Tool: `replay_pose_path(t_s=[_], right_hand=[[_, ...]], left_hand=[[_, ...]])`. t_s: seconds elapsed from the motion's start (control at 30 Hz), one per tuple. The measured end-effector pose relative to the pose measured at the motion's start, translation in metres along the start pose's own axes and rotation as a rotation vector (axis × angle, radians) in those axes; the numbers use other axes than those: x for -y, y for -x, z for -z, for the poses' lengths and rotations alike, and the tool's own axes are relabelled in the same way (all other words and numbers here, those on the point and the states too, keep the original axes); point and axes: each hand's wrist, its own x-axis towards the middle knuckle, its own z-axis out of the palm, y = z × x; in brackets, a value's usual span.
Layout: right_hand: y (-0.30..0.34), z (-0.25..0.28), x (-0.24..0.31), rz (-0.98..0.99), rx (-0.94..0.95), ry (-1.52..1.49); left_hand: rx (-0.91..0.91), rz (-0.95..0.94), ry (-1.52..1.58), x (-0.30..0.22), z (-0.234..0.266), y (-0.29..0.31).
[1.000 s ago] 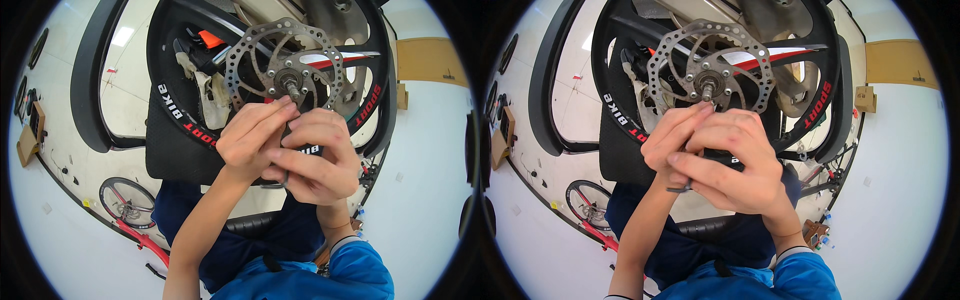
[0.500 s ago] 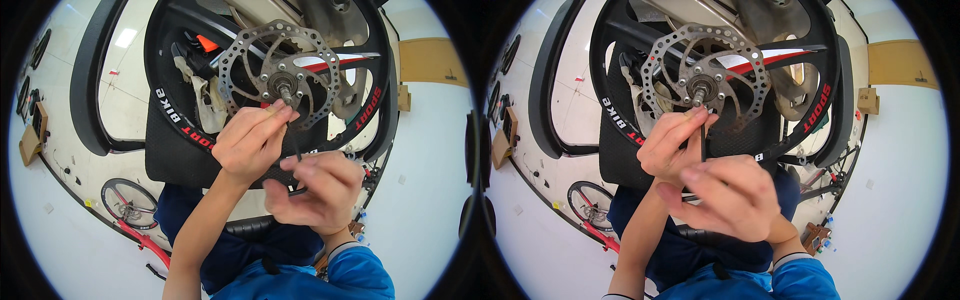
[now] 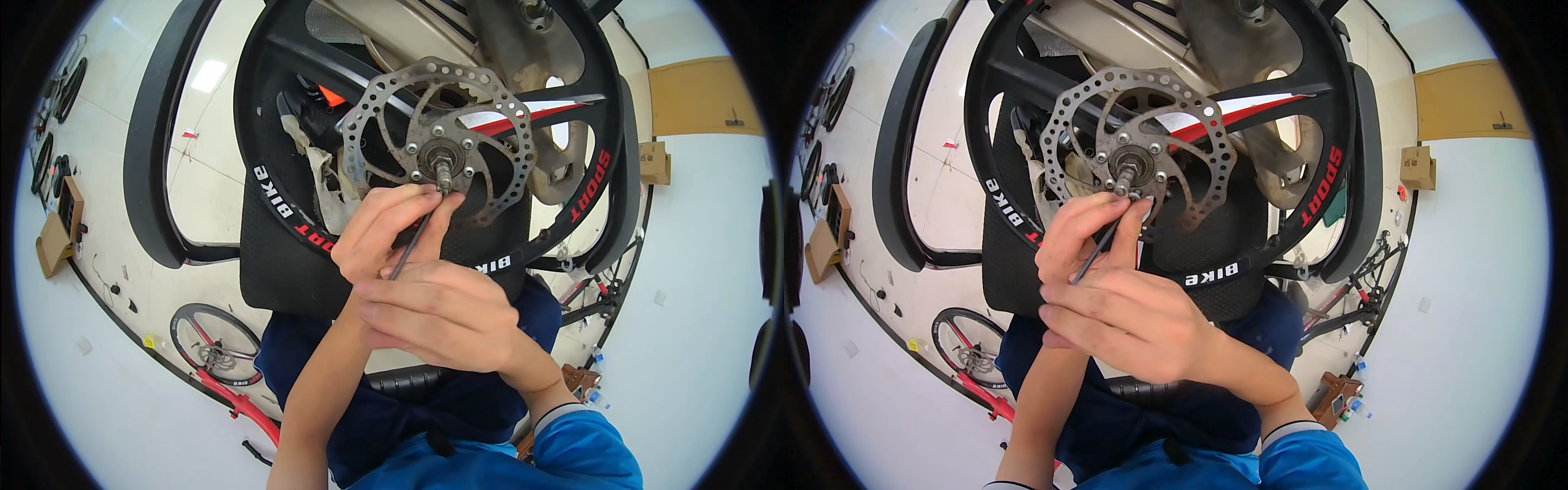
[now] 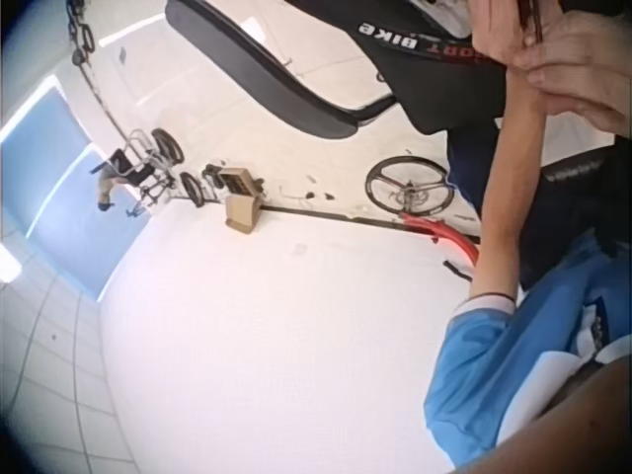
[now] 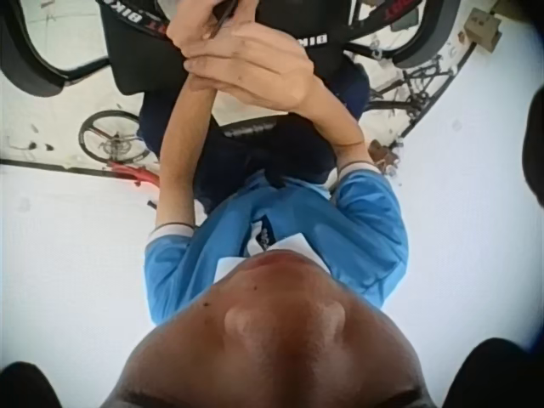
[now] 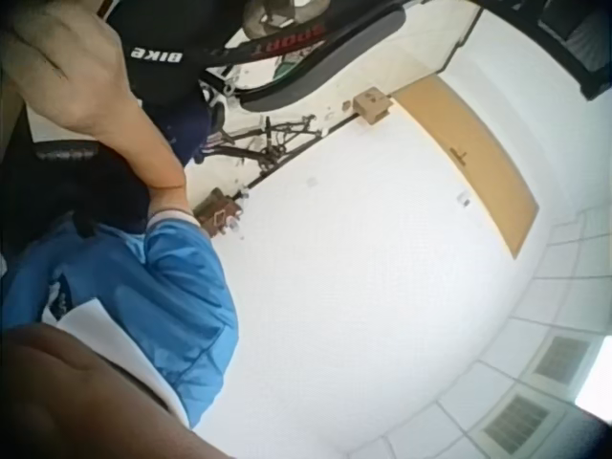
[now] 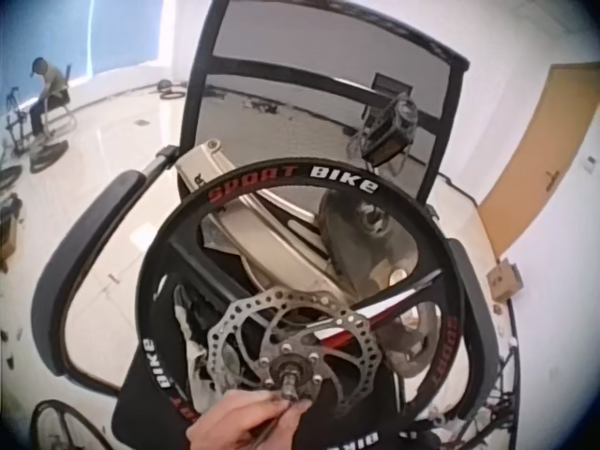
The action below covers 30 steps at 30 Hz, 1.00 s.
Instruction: The person assembles a bicycle wheel by attaching a disc brake rotor to the hub using bolts and a hex key. The person tightens the bolts in sequence and rotates the wheel to check alignment.
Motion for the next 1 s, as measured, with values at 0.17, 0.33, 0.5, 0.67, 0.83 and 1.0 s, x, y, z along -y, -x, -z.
replay_pose_path(t_s=[0.17, 0.33, 0.5, 0.67, 0.83, 1.0], right_hand=[[-0.004, 0.02, 0.006, -0.137, 0.008, -0.069], [-0.005, 0.026, 0.017, -0.212, 0.035, 0.107], [-0.002, 0.018, 0.008, -0.134, -0.052, 0.141], [0.0, 0.02, 0.001, -0.136, -0.088, 0.189], [0.005, 0.017, -0.009, -0.156, -0.257, 0.178], [0.002, 0.026, -0.014, -0.068, -0.155, 0.173]], left_hand=[[0.061, -0.128, -0.042, 0.008, 0.003, -0.002], [0.085, -0.206, -0.056, 0.012, 0.003, -0.003], [0.03, -0.217, -0.068, 0.009, 0.0, -0.006], [-0.007, -0.242, -0.093, 0.014, 0.001, -0.005], [-0.005, -0.223, -0.071, 0.013, -0.002, -0.006], [0.068, -0.211, -0.077, 0.012, 0.002, -0.006]])
